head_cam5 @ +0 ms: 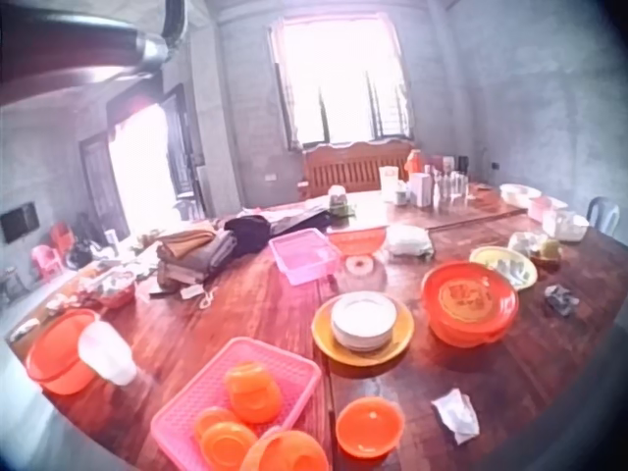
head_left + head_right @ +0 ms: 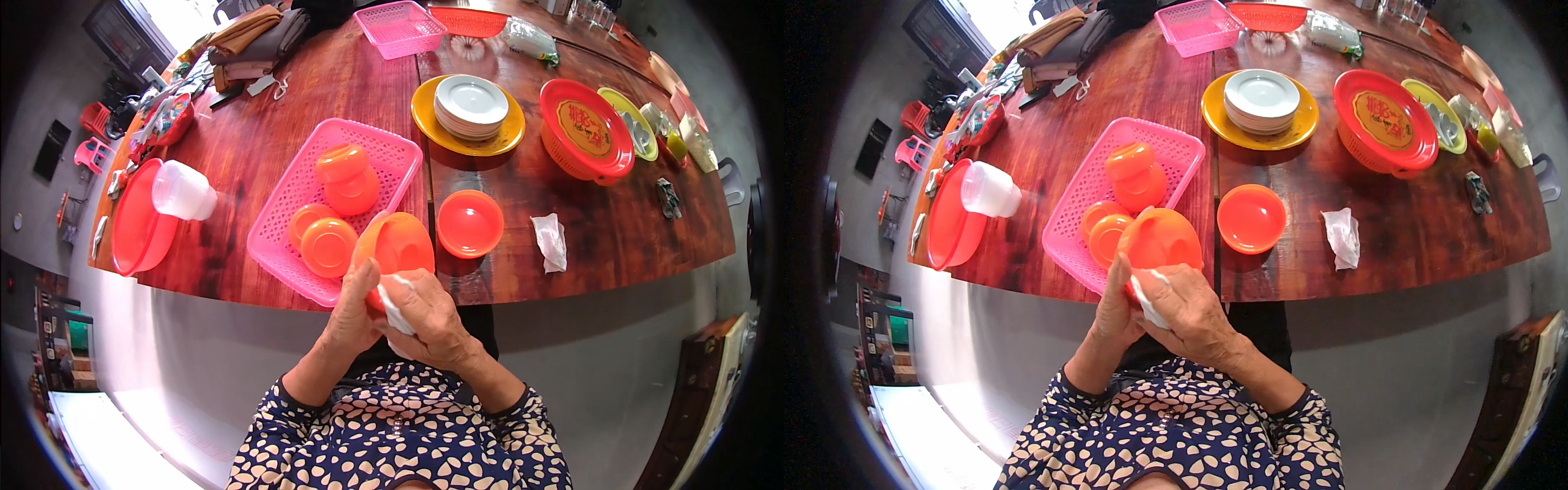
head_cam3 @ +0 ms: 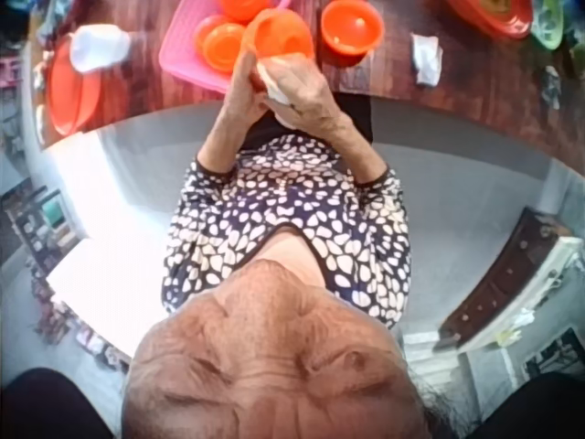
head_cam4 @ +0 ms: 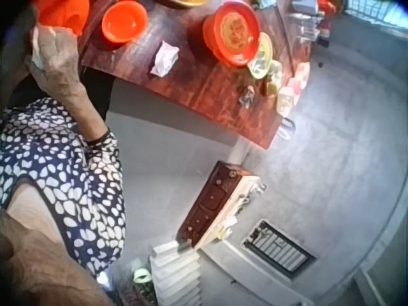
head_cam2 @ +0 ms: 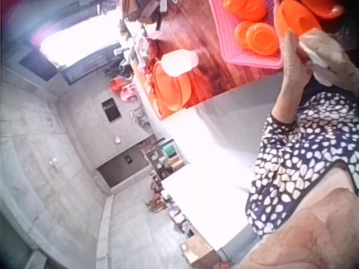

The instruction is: The person wipes several small orange plastic bowls with a white cloth. They pick up each bowl from a pink basket, wipe the exterior and interior surfaces, and place the cleaned bowls back into the basket. The task is performed at a wooden table with other dishes visible in the background.

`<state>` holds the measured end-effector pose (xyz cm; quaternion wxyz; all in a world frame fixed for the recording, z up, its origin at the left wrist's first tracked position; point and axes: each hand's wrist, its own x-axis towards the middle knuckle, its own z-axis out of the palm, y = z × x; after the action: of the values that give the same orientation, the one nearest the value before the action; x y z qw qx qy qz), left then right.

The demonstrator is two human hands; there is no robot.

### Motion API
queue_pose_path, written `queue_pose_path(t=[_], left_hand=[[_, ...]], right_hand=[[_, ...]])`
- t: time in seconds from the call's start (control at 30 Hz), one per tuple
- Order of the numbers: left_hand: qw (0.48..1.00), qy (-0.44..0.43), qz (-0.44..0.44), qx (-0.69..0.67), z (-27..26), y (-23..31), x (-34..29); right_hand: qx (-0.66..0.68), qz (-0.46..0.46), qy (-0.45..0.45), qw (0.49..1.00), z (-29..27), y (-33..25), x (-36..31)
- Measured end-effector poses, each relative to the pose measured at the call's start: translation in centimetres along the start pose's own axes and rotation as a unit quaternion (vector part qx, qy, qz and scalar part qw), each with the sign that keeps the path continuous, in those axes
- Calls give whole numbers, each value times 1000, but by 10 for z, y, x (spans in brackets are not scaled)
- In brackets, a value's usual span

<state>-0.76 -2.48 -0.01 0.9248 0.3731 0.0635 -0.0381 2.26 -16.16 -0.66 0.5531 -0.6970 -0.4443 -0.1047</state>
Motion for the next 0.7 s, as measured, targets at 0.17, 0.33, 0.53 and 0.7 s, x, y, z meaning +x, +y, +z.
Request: queue_pose_path(t=[0.17, 0.33, 0.53, 0.7], left_hand=[[1000, 2, -10, -8, -5, -1, -5], [998, -24, -44, -37, -8, -7, -4], [996, -12, -47, -69, 4, -9, 2], [998, 37, -41, -35, -5, -9, -2]], right_hand=[[-139, -20, -157, 978, -33, -9, 8], [-75, 51, -13, 996, -50, -1, 15], [-116, 35, 156, 980, -12, 8, 24], [-193, 75, -73, 976, -15, 13, 14]])
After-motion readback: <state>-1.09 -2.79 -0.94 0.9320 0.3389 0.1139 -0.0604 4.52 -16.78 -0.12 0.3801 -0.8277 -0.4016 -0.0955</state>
